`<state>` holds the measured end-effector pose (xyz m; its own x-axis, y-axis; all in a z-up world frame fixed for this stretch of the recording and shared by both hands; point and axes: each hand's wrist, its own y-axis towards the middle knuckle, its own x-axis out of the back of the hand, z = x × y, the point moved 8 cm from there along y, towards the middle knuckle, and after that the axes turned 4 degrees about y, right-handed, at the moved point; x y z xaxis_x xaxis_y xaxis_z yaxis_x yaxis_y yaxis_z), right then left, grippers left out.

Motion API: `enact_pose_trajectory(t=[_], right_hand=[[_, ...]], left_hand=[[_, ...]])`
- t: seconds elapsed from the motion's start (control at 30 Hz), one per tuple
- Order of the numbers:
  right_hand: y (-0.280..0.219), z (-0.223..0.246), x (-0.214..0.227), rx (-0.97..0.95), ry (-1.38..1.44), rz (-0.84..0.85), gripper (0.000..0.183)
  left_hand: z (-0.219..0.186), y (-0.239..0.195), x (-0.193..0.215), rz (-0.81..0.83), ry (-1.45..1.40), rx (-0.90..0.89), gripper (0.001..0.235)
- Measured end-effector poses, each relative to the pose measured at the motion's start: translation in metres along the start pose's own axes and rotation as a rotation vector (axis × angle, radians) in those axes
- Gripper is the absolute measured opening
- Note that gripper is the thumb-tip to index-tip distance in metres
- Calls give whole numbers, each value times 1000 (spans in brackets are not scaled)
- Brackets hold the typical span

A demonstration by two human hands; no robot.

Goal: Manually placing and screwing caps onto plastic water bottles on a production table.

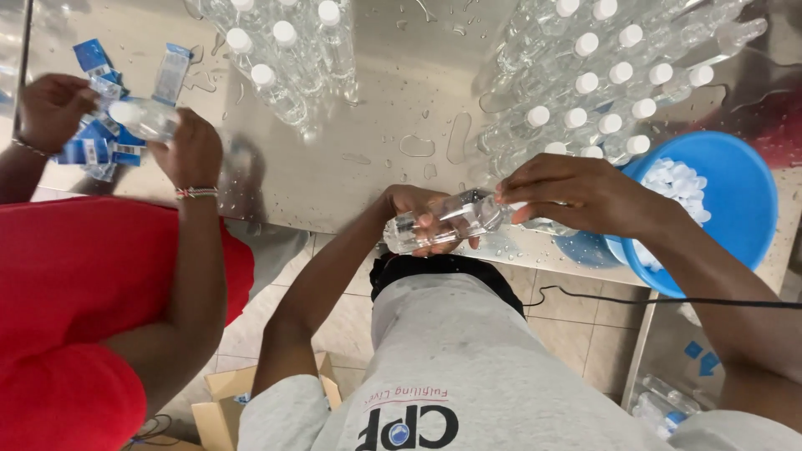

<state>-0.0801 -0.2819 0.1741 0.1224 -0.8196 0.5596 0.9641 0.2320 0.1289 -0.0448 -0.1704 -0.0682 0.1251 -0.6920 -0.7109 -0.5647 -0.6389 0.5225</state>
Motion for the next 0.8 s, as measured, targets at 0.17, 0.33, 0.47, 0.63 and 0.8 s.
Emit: enact_pose_trajectory(t=[0.17, 0.33, 0.47, 0.63, 0.8], right_hand=[[-23, 7, -14, 270, -135, 225, 59], [-34, 37, -22, 281, -457, 476, 73], [-3, 74, -8, 308, 15, 459, 42], [8, 46, 4, 134, 239, 480, 50], [14, -1, 21, -615, -123, 253, 88]], left_hand=[[-9, 6, -27, 99, -82, 222, 88], [15, 14, -30, 354, -242, 297, 94], [1, 36, -66, 401, -151, 348, 96], [13, 25, -35, 400, -212, 320, 96], [-5, -4, -9, 444, -309, 63, 98]])
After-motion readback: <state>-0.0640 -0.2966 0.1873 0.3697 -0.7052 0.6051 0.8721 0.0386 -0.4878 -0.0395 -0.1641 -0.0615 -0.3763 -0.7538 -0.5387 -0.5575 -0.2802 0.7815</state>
